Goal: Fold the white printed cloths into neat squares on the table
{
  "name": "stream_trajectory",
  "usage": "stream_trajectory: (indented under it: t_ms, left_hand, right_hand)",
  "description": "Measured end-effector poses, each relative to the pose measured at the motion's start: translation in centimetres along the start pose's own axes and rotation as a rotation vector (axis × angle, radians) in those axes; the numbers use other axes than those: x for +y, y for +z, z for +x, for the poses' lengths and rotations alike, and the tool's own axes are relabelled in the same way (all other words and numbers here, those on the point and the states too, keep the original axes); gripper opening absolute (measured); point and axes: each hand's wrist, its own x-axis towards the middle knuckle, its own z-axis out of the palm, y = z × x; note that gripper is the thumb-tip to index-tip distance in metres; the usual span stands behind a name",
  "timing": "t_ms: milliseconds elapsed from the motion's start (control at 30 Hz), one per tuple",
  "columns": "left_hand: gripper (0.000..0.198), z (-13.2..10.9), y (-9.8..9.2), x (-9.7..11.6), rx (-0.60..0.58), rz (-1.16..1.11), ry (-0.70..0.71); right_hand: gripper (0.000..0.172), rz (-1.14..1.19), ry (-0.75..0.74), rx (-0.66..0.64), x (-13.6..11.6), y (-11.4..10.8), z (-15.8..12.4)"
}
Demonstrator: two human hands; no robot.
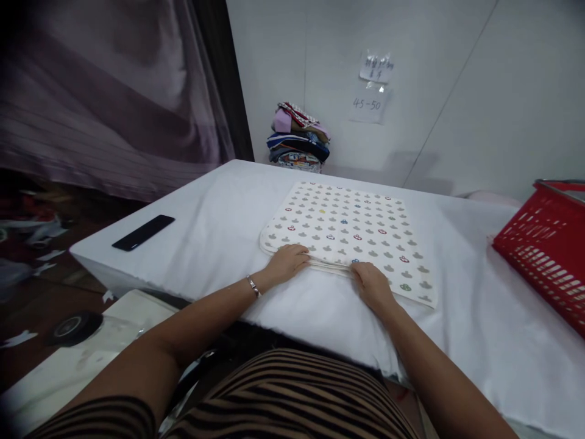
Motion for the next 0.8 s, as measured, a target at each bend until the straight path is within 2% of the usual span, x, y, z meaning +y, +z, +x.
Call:
stream_trajectory:
  t_ms: [200, 400, 600, 700, 800]
  left_hand:
    - [0.02, 0.6, 0.4, 0.5, -0.018, 0.067, 0.02]
    - [0.021, 0.2, 0.4, 0.6, 0.007, 0.217, 0.148]
    - [0.022, -0.7, 0.0, 0.2, -0.042, 0.222, 0.184]
    - [0.025, -0.6, -0.3, 0.3, -0.048, 0.224, 0.16]
    - [0.017, -0.6, -0.4, 0.4, -0.055, 0.238, 0.169]
  right_hand:
    - [0.025, 0.037, -0.001, 0.028, 0.2, 0.3, -0.1]
    - [0.027, -0.036, -0.089, 0.026, 0.0, 0.2, -0.1]
    - [0.029, -0.097, -0.164, -0.023, -0.2, 0.0, 0.0]
    - [0.029, -0.125, -0.168, -0.032, -0.3, -0.1, 0.0]
    - [0.028, -0.144, -0.192, -0.029, -0.3, -0.1, 0.0]
